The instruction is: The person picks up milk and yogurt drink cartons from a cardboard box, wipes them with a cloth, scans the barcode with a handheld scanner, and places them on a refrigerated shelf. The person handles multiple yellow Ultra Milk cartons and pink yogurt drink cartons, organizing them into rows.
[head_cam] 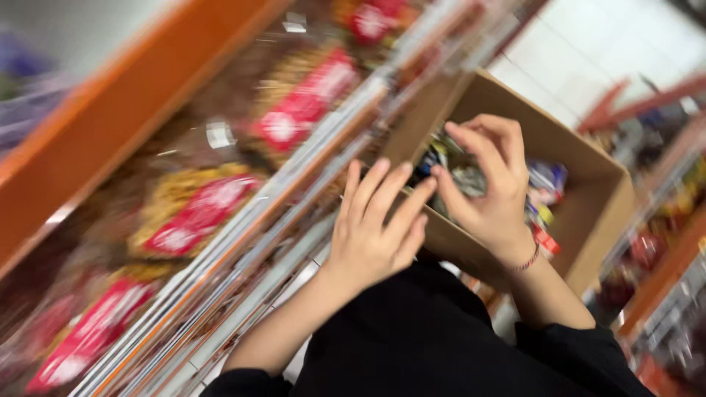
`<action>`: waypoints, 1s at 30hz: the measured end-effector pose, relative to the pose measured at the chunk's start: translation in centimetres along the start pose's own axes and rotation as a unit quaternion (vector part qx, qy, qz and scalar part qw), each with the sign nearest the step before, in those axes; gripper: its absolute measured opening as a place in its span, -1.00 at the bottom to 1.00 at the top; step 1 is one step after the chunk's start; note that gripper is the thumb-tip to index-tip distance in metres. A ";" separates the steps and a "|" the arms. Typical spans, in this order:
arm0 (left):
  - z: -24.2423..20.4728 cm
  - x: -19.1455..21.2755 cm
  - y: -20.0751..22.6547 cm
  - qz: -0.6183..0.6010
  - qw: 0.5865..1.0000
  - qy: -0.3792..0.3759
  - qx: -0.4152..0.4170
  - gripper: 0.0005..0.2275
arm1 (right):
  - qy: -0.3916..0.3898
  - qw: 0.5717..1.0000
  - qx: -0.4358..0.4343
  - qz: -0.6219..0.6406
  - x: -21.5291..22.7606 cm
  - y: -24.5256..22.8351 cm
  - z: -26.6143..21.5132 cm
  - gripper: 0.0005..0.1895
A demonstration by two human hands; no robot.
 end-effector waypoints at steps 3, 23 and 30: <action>1.4 -7.9 0.2 -0.062 0.995 -0.084 0.000 -0.56 | 0.021 0.995 -0.089 -0.039 3.6 7.2 -3.2 -0.53; -6.8 -57.4 -15.4 0.154 0.826 -0.500 0.210 -0.71 | 0.054 0.946 -0.321 -0.010 10.5 29.9 -13.3 -0.62; -3.2 -56.1 -12.9 0.159 0.848 -0.477 0.167 -0.61 | 0.039 0.914 -0.399 0.058 9.7 32.3 -14.6 -0.63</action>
Point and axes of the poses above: each hand's wrist, its own z-axis towards the middle knuckle, its own x-axis out of the back of the hand, y = z × x, the point moved 8 cm from there along z, towards the middle knuckle, and after that the axes turned 5 degrees about y, right-handed, at the moved point
